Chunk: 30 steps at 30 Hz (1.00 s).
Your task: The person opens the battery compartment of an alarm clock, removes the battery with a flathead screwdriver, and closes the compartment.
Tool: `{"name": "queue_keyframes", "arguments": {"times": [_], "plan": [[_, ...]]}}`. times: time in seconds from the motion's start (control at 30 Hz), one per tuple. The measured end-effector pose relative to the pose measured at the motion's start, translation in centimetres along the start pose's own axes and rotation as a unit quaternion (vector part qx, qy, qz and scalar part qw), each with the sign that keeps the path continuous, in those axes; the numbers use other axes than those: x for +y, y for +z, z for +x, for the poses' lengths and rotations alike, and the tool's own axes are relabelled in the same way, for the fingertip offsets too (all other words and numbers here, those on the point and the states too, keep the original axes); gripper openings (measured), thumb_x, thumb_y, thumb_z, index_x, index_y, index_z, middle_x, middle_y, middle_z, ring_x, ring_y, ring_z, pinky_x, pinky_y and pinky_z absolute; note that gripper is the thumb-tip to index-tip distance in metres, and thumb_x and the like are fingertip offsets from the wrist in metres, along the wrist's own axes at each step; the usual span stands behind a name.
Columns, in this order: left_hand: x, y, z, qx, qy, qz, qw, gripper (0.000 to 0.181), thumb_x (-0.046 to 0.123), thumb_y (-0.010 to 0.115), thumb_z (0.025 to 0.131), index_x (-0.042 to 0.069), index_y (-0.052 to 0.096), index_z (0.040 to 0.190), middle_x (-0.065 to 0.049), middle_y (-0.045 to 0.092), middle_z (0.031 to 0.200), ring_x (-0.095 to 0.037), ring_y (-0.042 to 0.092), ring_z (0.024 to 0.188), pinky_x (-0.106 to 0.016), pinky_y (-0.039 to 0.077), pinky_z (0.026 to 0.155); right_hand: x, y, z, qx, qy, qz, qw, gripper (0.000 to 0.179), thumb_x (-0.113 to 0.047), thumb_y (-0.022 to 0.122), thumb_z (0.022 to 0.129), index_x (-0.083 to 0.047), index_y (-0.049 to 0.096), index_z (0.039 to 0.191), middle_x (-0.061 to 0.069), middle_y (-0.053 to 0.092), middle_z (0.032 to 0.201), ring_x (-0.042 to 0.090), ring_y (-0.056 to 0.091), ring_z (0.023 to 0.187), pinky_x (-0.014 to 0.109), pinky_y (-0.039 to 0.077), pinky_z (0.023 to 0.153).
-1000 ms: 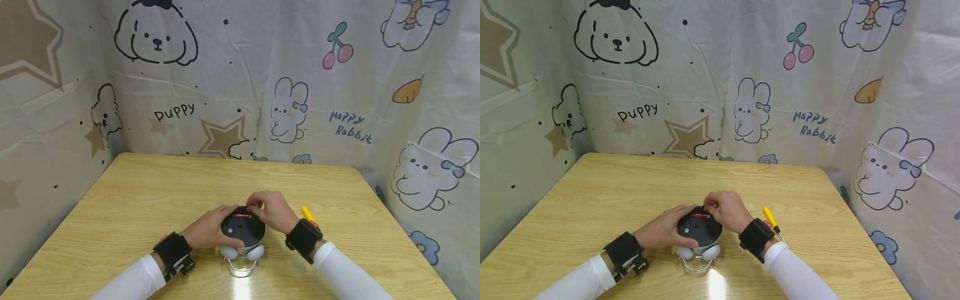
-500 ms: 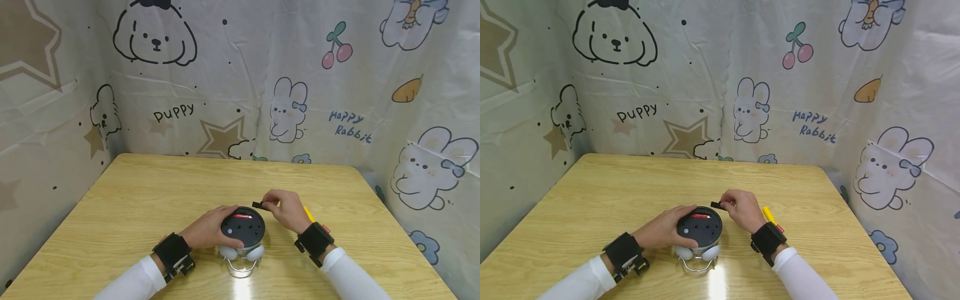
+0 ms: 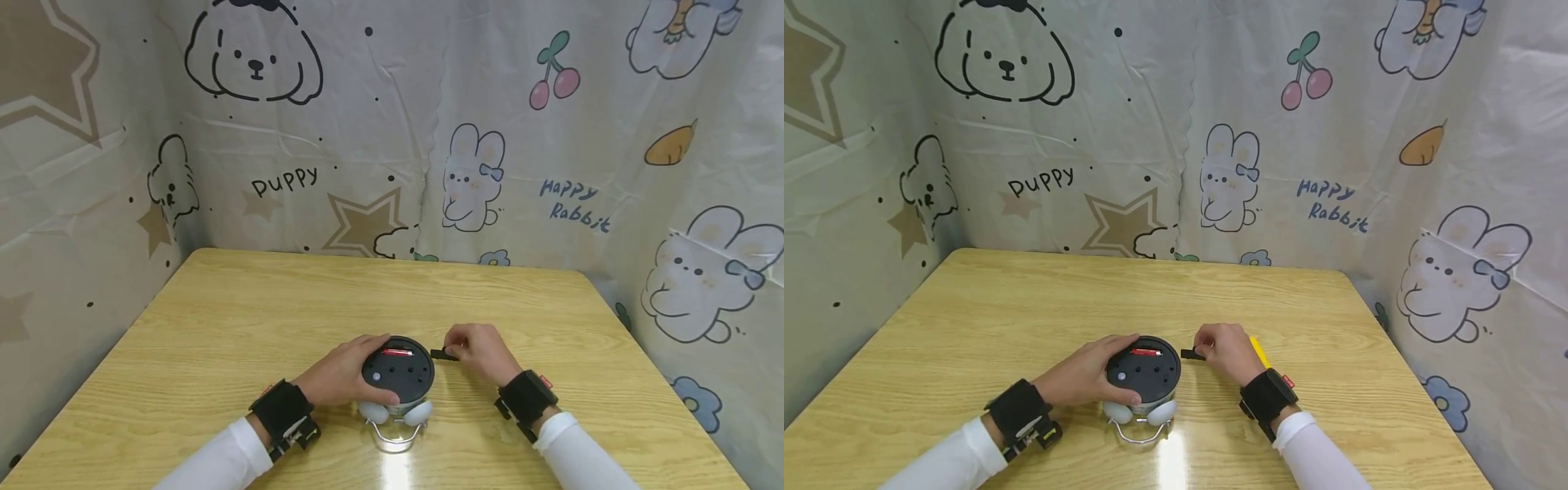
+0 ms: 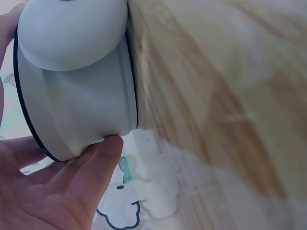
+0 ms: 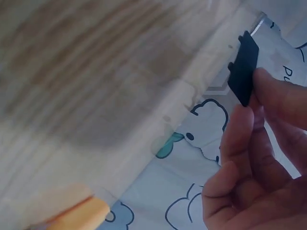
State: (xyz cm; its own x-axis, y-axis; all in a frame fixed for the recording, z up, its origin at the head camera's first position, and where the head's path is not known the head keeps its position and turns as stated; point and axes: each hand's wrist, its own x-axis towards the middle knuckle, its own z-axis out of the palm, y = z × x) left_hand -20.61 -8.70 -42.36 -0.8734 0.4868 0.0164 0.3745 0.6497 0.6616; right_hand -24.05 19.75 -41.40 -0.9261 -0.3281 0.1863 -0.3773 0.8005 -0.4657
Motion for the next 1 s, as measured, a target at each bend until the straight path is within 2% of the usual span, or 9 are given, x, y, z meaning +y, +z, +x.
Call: {"name": "queue_keyframes", "arguments": {"times": [0.17, 0.43, 0.8, 1.0], "plan": [[0.01, -0.04, -0.05, -0.001, -0.001, -0.004, 1.0000, 0.111, 0.063, 0.087, 0.072, 0.013, 0.041, 0.160, -0.016, 0.049, 0.157, -0.034, 0.053, 0.141, -0.054, 0.048, 0.112, 0.38, 0.38, -0.02, -0.016, -0.001, -0.010, 0.9998, 0.016, -0.002, 0.077, 0.089, -0.014, 0.074, 0.080, -0.004, 0.067, 0.075, 0.009, 0.054, 0.070, 0.023, 0.044, 0.065], [0.19, -0.18, -0.10, 0.000, -0.002, 0.003, 1.0000, 0.111, 0.064, 0.087, 0.072, 0.015, 0.040, 0.160, -0.014, 0.049, 0.158, -0.033, 0.053, 0.141, -0.053, 0.048, 0.112, 0.39, 0.46, 0.16, -0.039, 0.026, -0.022, 0.9987, 0.017, -0.003, 0.077, 0.089, -0.015, 0.073, 0.078, -0.005, 0.064, 0.074, 0.011, 0.052, 0.070, 0.023, 0.042, 0.066], [0.04, -0.05, -0.01, 0.001, -0.001, -0.006, 1.0000, 0.111, 0.063, 0.088, 0.072, 0.015, 0.041, 0.160, -0.015, 0.049, 0.158, -0.033, 0.053, 0.141, -0.054, 0.048, 0.111, 0.52, 0.78, 0.51, -0.069, 0.042, -0.031, 0.9962, 0.016, -0.002, 0.075, 0.090, -0.014, 0.076, 0.080, -0.004, 0.069, 0.076, 0.011, 0.055, 0.071, 0.025, 0.046, 0.068], [-0.02, -0.01, -0.07, -0.001, -0.008, -0.004, 1.0000, 0.111, 0.064, 0.088, 0.072, 0.017, 0.040, 0.161, -0.014, 0.048, 0.159, -0.033, 0.053, 0.141, -0.054, 0.048, 0.110, 0.62, 0.82, 0.49, -0.068, 0.039, -0.030, 0.9965, 0.014, -0.004, 0.077, 0.090, -0.015, 0.077, 0.081, -0.004, 0.069, 0.076, 0.010, 0.054, 0.071, 0.024, 0.045, 0.068]]}}
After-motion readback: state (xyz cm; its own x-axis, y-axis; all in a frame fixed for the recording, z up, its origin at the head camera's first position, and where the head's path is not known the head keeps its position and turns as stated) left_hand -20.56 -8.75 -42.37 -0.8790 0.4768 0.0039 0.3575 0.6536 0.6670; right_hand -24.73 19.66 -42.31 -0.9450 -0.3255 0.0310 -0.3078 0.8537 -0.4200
